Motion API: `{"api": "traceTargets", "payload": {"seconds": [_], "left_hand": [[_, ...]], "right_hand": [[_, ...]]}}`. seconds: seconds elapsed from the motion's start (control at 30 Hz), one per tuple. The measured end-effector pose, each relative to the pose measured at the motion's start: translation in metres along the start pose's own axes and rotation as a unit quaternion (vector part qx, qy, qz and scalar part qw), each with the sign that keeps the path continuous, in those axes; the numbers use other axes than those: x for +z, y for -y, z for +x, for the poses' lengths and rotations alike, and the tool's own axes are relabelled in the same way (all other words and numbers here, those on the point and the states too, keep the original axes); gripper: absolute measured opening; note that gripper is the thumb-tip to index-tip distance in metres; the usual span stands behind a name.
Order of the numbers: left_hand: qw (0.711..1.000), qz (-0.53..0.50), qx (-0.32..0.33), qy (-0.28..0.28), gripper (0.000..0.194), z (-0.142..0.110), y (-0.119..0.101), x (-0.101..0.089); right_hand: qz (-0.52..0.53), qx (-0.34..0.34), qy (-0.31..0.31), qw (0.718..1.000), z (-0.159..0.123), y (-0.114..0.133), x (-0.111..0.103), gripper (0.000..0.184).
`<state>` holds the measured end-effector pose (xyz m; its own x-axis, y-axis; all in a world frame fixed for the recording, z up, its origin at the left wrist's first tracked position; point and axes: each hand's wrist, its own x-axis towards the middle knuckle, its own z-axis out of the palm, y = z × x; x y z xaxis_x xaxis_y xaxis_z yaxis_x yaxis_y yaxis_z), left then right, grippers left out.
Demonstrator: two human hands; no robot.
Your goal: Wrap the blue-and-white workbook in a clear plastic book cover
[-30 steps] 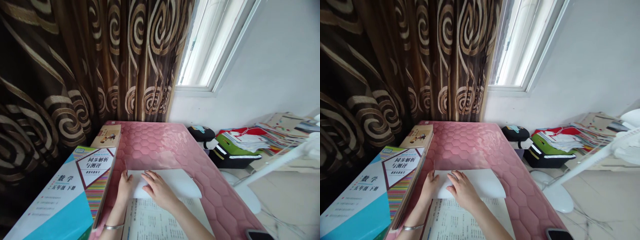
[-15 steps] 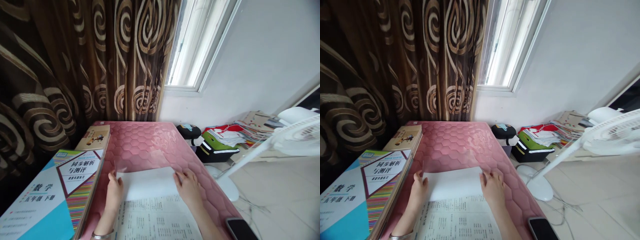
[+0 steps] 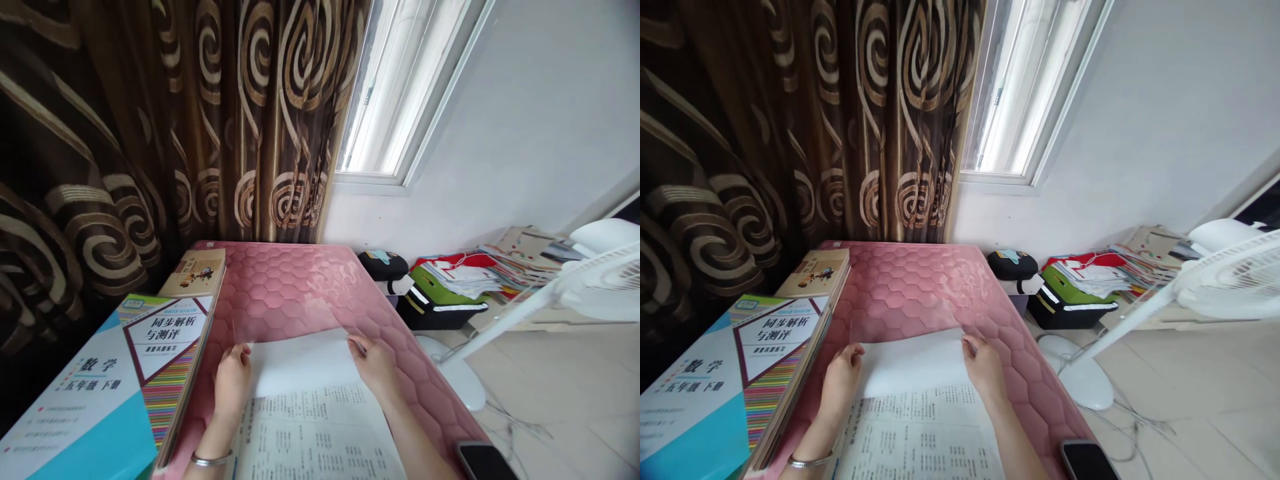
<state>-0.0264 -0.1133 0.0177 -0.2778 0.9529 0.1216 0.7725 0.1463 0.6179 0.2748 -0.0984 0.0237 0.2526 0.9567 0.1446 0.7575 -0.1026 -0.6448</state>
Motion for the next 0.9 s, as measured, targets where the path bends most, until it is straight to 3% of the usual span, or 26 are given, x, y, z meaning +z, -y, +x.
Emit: {"api": "traceTargets", "payload": {"seconds": [0.13, 0.27, 0.5, 0.7, 0.9], "left_hand": [[1.0, -0.013, 0.011, -0.005, 0.027, 0.0, 0.002, 0.001], [1.0, -0.016, 0.002, -0.007, 0.03, 0.0, 0.003, 0.002], [1.0, -0.006, -0.008, 0.003, 0.035, 0.001, 0.001, 0.0], [0.997, 0.072, -0.011, 0.026, 0.04, -0.002, -0.003, -0.002], [0.973, 0.219, 0.061, -0.04, 0.039, -0.009, -0.011, 0.003]], "right_hand": [[0.106, -0.02, -0.057, 0.993, -0.011, 0.004, -0.002, 0.035], [0.136, -0.072, -0.092, 0.984, -0.014, 0.008, -0.005, 0.039], [0.037, 0.014, 0.058, 0.998, 0.006, -0.003, 0.007, 0.035], [-0.068, -0.011, 0.05, 0.996, 0.001, 0.0, 0.009, 0.037], [-0.089, -0.017, 0.058, 0.994, 0.001, 0.0, 0.01, 0.037]]}}
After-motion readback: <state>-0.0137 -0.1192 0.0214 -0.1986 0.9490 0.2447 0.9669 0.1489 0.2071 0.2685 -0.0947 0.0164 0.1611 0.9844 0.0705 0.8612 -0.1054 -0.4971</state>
